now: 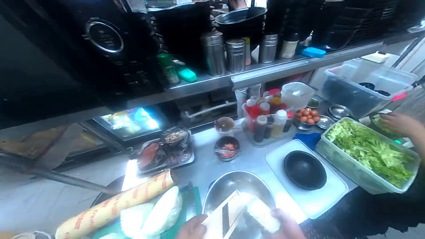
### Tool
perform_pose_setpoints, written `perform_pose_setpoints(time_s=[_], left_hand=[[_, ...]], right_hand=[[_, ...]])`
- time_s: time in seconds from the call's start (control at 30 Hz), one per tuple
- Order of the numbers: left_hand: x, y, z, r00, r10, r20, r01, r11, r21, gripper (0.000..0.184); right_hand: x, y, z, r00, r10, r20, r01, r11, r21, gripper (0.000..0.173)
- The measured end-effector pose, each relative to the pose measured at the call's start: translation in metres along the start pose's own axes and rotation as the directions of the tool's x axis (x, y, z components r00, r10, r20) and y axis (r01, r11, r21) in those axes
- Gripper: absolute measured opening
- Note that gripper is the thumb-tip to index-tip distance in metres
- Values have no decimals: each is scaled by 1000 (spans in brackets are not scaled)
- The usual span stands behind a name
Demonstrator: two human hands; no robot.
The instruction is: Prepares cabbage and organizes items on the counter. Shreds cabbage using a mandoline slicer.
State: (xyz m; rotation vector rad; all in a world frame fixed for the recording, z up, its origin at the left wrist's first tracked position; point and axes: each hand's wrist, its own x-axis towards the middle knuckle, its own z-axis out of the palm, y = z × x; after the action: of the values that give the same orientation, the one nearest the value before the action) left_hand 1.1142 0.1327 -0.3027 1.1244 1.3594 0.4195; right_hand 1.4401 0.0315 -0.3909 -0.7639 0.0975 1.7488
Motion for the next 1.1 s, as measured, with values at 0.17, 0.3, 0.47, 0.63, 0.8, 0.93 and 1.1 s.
perform_pose_setpoints(time_s=[0.17, 0.3, 0.47, 0.63, 0.8, 0.93, 1.1], left_hand=[[12, 10, 6, 997, -76, 1, 76, 993, 94, 32], [22, 10, 5, 995, -104, 0, 103, 992, 77, 31], [27, 21, 5, 988, -146, 55, 143, 988, 60, 30], [31, 28, 3, 990, -118, 72, 102, 977, 190, 45], [23, 38, 10, 1000, 18, -5, -17, 994, 106, 69], [9, 40, 20, 977, 188, 98, -164, 963, -214, 102], [20, 20, 42, 865, 471, 171, -452, 881, -139, 129]], right_hand=[[22, -4, -1, 986, 54, 156, -48, 998, -37, 53], [38, -4, -3, 983, 51, 177, -17, 982, -189, 65], [52, -7, 10, 999, 29, 15, -18, 871, -491, 77], [66, -19, 34, 993, -72, 90, 111, 405, -907, 74], [84, -28, 43, 977, -71, 199, 200, 4, -980, 74], [90, -38, 39, 976, -69, 208, 214, 91, -973, 70], [91, -45, 37, 971, -70, 229, 234, 78, -969, 77]])
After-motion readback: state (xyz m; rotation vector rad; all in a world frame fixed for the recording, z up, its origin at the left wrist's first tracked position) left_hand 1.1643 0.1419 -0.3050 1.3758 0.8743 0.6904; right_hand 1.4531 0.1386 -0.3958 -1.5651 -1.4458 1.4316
